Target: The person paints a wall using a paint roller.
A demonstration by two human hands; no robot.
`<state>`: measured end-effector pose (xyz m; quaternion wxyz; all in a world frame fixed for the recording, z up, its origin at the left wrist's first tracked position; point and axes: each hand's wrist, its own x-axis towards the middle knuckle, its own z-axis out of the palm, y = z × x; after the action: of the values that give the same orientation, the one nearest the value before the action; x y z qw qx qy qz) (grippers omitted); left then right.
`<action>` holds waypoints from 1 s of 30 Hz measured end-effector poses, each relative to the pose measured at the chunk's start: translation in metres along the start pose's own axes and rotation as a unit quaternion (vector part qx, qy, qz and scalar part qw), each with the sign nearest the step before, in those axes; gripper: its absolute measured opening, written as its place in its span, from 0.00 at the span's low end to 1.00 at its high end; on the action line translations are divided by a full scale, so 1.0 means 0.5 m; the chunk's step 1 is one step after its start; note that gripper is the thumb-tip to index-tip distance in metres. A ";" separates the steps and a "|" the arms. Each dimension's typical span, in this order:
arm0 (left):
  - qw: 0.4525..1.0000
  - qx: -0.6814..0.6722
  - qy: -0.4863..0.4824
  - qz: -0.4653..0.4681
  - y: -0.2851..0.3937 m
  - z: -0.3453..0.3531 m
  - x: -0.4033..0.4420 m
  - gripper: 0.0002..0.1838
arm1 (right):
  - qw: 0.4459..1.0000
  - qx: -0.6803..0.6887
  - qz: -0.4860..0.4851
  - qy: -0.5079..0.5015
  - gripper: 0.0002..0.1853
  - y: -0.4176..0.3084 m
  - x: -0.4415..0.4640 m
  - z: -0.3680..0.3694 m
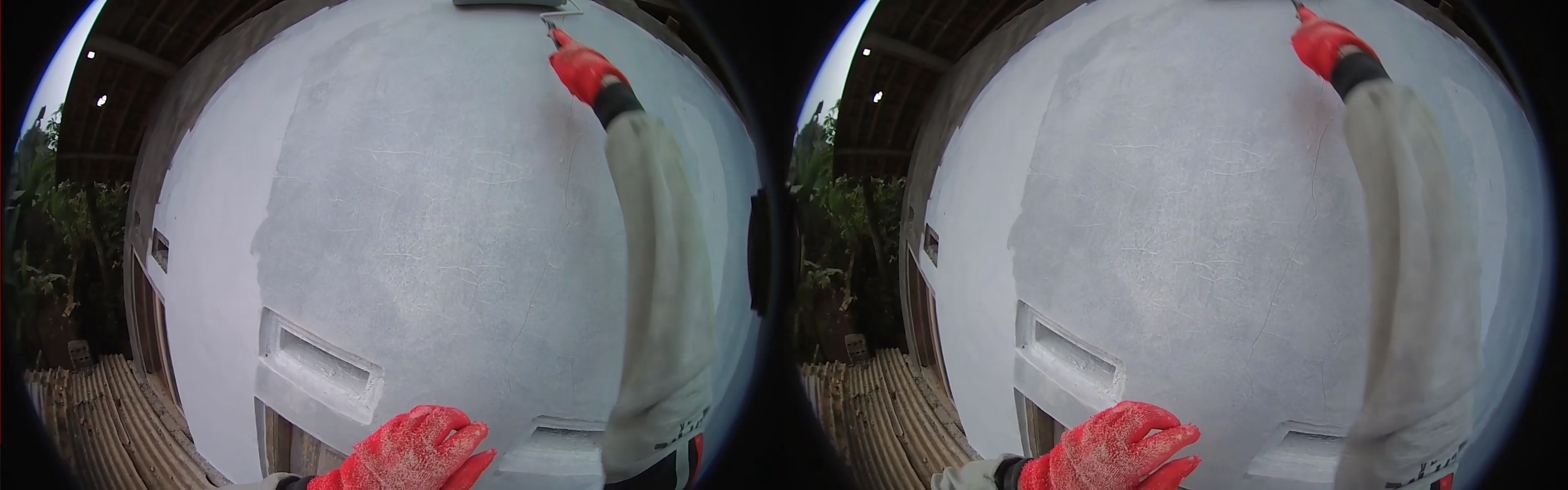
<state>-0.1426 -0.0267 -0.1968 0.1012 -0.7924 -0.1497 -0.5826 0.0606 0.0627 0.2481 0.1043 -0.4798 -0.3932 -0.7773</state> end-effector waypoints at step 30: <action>0.986 -0.008 -0.154 -0.056 0.001 0.073 -0.020 0.18 | 0.888 0.420 0.183 -0.035 0.25 0.053 -0.058 -0.034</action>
<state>-0.1127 -0.0163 -0.2175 0.0379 -0.8640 -0.2027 -0.4594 0.0788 0.0265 0.2338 0.4224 -0.4813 -0.5915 -0.4899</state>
